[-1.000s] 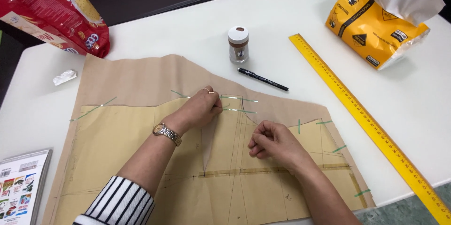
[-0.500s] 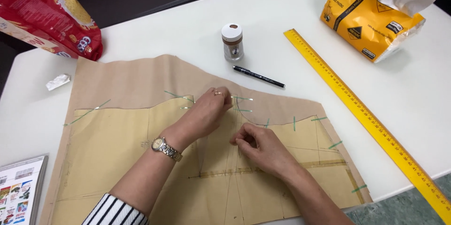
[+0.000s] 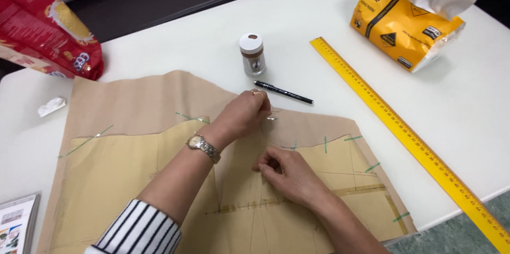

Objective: Marking lines on a sewing pattern with a pen and ruler, then pinning the pattern pieces.

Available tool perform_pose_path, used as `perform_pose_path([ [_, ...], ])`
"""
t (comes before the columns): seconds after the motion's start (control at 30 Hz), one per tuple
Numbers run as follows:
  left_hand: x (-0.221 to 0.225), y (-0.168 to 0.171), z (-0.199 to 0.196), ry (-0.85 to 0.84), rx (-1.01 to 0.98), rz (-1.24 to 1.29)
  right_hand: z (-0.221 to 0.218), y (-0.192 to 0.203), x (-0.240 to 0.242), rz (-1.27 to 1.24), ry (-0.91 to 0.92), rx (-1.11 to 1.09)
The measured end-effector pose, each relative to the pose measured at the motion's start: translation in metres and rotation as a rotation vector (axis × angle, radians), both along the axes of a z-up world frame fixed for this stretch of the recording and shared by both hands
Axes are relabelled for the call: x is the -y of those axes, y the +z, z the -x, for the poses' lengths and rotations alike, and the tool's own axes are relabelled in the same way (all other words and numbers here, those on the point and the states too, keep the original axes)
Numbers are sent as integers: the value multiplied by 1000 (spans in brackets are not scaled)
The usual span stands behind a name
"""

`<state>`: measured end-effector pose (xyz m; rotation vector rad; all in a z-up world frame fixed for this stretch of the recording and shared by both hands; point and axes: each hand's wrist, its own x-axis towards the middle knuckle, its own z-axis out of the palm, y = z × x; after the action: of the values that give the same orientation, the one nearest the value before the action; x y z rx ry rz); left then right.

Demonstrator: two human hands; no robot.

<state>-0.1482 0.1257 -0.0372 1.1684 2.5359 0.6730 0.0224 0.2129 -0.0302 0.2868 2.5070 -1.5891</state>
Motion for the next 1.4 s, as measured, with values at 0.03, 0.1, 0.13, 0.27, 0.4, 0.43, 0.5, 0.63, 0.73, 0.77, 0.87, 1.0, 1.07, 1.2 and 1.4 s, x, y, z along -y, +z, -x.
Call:
perform_pose_path([
  [0.03,-3,-11,4,-3,2,-1,0,-1,0,-1,-3,2],
  [0.1,-8,-33,12,-101,-139,113,1,-3,-1,2,11,-1],
  [0.13,-8,-38,14,-102,-137,112,0,-2,-1,2,10,1],
  [0.27,-7,-40,17,-147,-212,174,0,0,-1,6,5,16],
  [0.4,0,-40,20,-204,-166,116,-1,6,-1,20,8,47],
  [0.43,1,-42,20,-206,-167,116,-1,4,-1,20,6,46],
  [0.5,3,-45,22,-268,-245,75,0,0,-2,1,23,0],
  [0.63,20,-23,40,-22,-142,-113,0,-2,-2,8,29,-7],
  [0.73,44,-8,48,26,-198,-102,1,-5,-3,0,30,-32],
  [0.77,51,-6,48,40,-147,-52,1,-4,-2,-3,23,-17],
  [0.87,67,-3,43,76,-40,71,2,1,0,-11,14,15],
  [1.0,76,-8,37,37,30,84,2,9,2,-10,-13,81],
  [1.07,73,-8,34,40,30,82,2,5,2,-5,-10,63],
  [1.2,69,-23,41,35,-5,72,3,7,3,7,-18,68],
  [1.4,65,-35,46,19,-67,91,4,-4,1,-14,-4,32],
])
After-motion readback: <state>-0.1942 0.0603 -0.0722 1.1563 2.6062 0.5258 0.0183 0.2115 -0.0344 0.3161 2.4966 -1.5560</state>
